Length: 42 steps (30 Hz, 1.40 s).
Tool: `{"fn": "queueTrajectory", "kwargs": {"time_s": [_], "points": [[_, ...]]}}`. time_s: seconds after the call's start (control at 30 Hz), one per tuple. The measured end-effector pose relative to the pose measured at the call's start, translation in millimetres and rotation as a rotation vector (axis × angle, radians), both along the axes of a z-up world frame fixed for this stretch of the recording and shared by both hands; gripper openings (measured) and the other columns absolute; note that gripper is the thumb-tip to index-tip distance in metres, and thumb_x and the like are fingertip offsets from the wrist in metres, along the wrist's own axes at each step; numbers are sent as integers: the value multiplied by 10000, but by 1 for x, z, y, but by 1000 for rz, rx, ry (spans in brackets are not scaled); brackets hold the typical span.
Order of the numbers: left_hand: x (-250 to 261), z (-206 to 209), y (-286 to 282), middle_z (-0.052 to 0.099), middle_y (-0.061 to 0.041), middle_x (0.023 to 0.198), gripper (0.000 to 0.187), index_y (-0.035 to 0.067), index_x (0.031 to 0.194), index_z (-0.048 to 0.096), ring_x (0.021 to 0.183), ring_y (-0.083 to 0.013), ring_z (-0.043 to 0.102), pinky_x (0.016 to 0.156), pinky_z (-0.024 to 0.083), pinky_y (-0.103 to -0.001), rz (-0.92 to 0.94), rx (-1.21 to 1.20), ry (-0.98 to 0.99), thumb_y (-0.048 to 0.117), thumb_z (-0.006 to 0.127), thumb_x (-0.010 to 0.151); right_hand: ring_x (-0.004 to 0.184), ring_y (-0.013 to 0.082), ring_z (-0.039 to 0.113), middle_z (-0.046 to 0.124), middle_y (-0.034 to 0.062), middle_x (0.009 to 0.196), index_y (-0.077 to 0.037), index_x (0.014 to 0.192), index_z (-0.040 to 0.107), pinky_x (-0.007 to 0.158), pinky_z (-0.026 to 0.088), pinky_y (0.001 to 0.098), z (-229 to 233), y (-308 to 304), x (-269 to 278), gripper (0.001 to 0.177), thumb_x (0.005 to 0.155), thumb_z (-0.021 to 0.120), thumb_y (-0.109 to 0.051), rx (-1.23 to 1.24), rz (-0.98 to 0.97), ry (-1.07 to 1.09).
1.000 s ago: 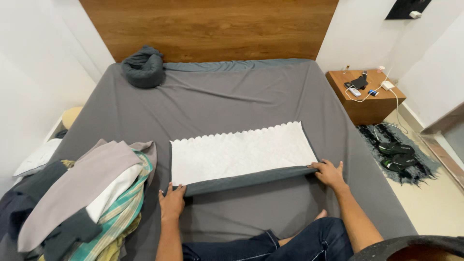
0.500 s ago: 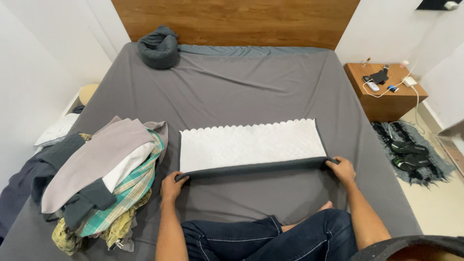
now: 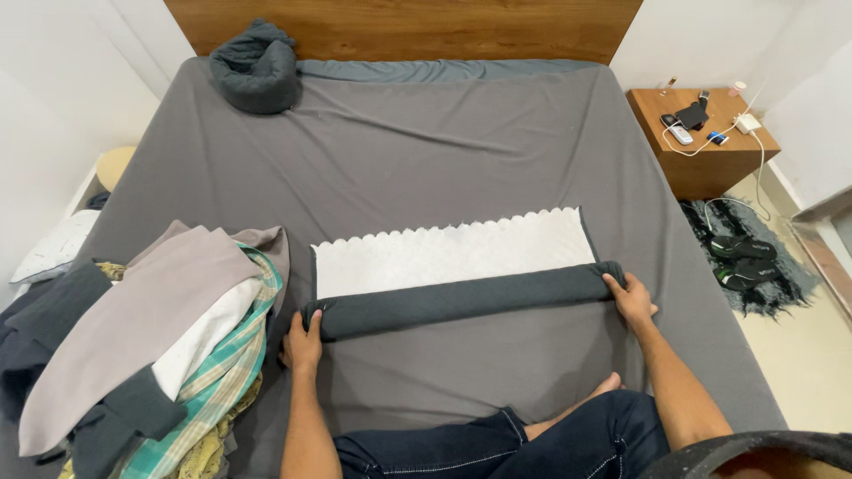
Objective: The person sits on a bed and folds a white towel with a dark border into a compact roll, then places it aside. Next, the person folds a light-colored shirt by hand into a neat rectangle.
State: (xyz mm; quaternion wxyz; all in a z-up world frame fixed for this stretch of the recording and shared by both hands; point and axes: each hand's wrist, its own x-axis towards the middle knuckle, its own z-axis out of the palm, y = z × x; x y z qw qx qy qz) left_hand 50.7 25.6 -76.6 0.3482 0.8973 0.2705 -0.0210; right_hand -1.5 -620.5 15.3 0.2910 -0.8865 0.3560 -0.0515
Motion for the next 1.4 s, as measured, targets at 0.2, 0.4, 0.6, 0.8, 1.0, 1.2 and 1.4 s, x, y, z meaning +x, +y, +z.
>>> {"fn": "queueTrajectory", "kwargs": {"time_s": [0.2, 0.4, 0.6, 0.8, 1.0, 1.2, 1.4], "points": [[-3, 24, -17, 703, -216, 1239, 687, 159, 1405, 565, 1261, -408, 576, 1081, 413, -590, 83, 215, 62, 635, 635, 915, 1163, 387, 614, 683, 165, 1210, -73, 1290, 625, 1050, 308, 701, -8, 2, 10, 656, 982, 564, -648, -162, 37, 70], [-2, 21, -44, 511, -104, 1567, 459, 167, 1470, 558, 1405, -304, 506, 1125, 424, -468, -413, 801, -370, 210, 526, 1014, 1501, 407, 325, 326, 208, 1628, -48, 1456, 473, 1094, 270, 737, -12, 28, 12, 692, 952, 551, -515, -493, 220, -88], [-12, 33, -95, 200, -69, 1667, 686, 307, 1589, 302, 1540, -322, 147, 1214, 142, -573, -691, 531, -53, 621, 399, 987, 1558, 408, 127, 147, 165, 1695, -101, 1580, 297, 1183, 183, 656, -16, 149, 26, 798, 952, 526, -537, -436, 1058, -269], [-11, 42, -78, 157, -83, 1682, 765, 397, 1580, 273, 1561, -334, 78, 1228, 132, -542, -558, 483, -96, 757, 375, 913, 1577, 365, 1, 43, 61, 1729, -314, 1626, 231, 1134, 39, 791, -38, 251, 18, 728, 996, 412, -631, -468, 1079, 172], [-7, 31, -71, 126, -94, 1702, 809, 303, 1624, 236, 1553, -386, 58, 1218, 98, -590, -434, 696, 62, 756, 336, 962, 1567, 367, 10, 48, 66, 1717, -315, 1618, 243, 1119, 19, 791, -46, 250, 18, 763, 965, 413, -672, -477, 1074, 133], [-18, 42, -108, 47, -61, 1715, 847, 414, 1613, 192, 1566, -388, -15, 1233, 74, -618, -772, 519, 60, 804, 413, 894, 1583, 371, -10, 40, 85, 1724, -232, 1610, 264, 1136, 10, 793, -30, 270, 18, 862, 933, 418, -742, -416, 1005, 243], [-21, 54, -111, 32, -62, 1723, 922, 437, 1607, 179, 1570, -390, -15, 1215, 102, -639, -756, 562, 31, 811, 521, 838, 1567, 372, 33, 86, 127, 1710, -82, 1614, 249, 1151, 48, 753, -29, 300, 17, 956, 937, 416, -736, -448, 1252, 11]]}}
